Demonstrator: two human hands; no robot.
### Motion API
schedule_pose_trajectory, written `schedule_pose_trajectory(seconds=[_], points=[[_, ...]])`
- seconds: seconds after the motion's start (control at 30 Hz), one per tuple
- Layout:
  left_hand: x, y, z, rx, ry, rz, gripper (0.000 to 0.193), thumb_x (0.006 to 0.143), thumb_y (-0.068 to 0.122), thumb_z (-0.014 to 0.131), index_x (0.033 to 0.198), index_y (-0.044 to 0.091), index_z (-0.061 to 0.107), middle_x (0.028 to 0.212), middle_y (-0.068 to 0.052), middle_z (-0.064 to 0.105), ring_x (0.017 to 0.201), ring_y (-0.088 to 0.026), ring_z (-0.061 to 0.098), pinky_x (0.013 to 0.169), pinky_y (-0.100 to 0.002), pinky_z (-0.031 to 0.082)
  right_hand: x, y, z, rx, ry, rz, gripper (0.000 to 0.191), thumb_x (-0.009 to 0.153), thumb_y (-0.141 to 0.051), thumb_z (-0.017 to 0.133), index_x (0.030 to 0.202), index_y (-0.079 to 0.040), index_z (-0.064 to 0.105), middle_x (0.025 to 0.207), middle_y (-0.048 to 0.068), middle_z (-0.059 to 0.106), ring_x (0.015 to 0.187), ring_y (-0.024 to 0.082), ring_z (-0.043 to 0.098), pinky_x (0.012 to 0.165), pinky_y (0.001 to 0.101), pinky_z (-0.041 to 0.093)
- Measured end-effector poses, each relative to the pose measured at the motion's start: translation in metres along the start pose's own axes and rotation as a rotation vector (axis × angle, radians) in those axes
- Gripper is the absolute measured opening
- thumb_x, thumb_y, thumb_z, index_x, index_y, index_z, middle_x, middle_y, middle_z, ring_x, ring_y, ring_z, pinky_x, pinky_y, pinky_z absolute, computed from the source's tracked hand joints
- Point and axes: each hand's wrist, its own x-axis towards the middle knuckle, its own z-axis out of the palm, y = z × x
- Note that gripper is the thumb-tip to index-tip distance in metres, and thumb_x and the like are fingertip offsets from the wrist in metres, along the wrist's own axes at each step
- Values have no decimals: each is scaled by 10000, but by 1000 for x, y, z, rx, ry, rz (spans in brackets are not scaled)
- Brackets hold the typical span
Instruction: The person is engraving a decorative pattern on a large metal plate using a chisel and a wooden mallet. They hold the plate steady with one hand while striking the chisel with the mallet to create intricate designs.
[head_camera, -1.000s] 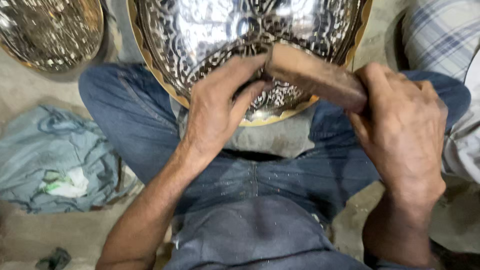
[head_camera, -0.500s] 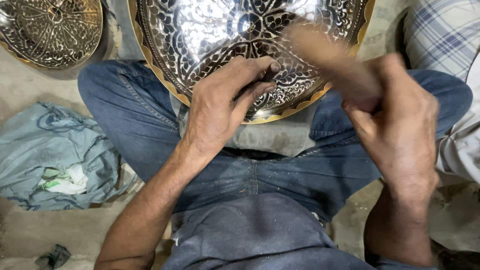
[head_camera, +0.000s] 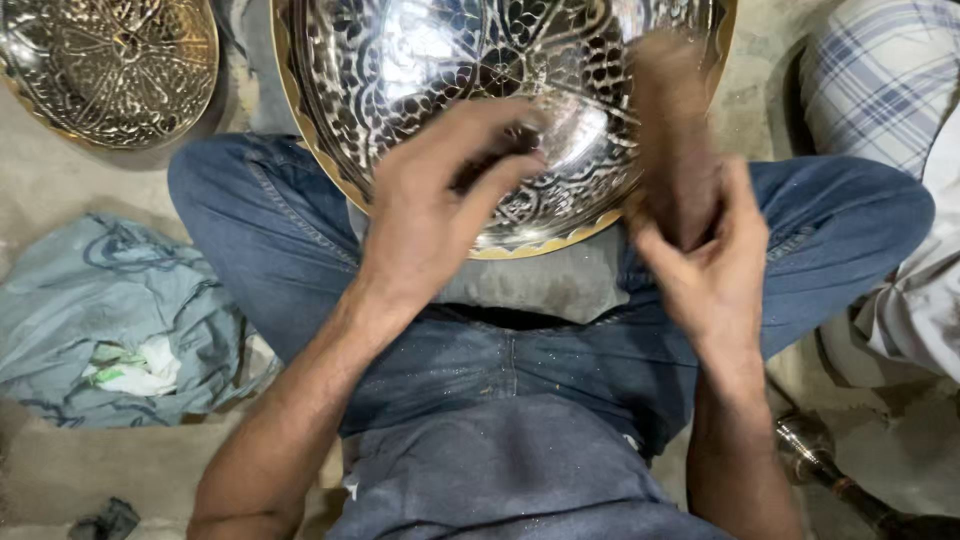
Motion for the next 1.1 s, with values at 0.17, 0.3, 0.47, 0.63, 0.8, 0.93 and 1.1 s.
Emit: schedule_pose_trajectory(seconds=[0.17, 0.3, 0.47, 0.63, 0.8, 0.93, 1.1], points=[[19, -8, 5, 117, -214, 207, 359, 1026, 268, 706, 1321, 69, 658, 1233, -97, 732, 1077, -240, 749, 956, -372, 619, 18, 0, 3, 99, 122, 91, 429, 1006, -73, 754, 1385, 31, 582, 1111, 80, 719, 965, 132, 696, 893, 268, 581], [31, -14, 0, 110, -253, 288, 368, 1040, 275, 712, 1336, 68, 639, 1210, -98, 731, 1075, -253, 749, 946, -380, 620, 20, -4, 3, 196, 107, 120, 476, 979, -74, 738, 1411, 20, 562, 1138, 69, 715, 996, 125, 687, 897, 276, 571], [40, -18, 2, 111, -362, 333, 356, 1019, 274, 729, 1321, 104, 644, 1153, -60, 734, 957, -200, 763, 867, -331, 634, 8, -9, -2, -82, 114, 11, 428, 1057, -73, 786, 1400, 13, 545, 1162, 126, 723, 1064, 171, 693, 968, 305, 554], [48, -23, 0, 101, -363, 427, 362, 1044, 285, 740, 1352, 126, 634, 1156, -30, 736, 962, -165, 765, 865, -314, 633, -12, -21, -10, -155, 123, 12, 475, 958, -95, 758, 1330, 12, 483, 1177, 151, 669, 1075, 192, 674, 951, 316, 532], [46, -23, -2, 81, -360, 453, 358, 1033, 286, 748, 1344, 141, 645, 1148, -32, 733, 932, -153, 755, 833, -300, 633, -34, -31, -21, -382, 59, -26, 562, 880, -7, 781, 1384, 14, 531, 1176, 226, 650, 1086, 326, 692, 965, 387, 544], [48, -22, -1, 85, -367, 416, 352, 1036, 275, 750, 1345, 138, 650, 1099, -23, 723, 911, -148, 755, 813, -298, 632, -46, -29, -22, -412, 63, 31, 607, 898, -16, 777, 1446, -11, 518, 1257, 221, 689, 1223, 335, 720, 1027, 393, 558], [44, -21, -4, 119, -357, 439, 372, 1039, 266, 759, 1368, 132, 648, 1107, -39, 724, 888, -162, 737, 829, -312, 626, -49, -27, -21, -469, 107, 37, 563, 948, -23, 772, 1457, -29, 531, 1247, 212, 703, 1171, 308, 730, 1020, 389, 571]])
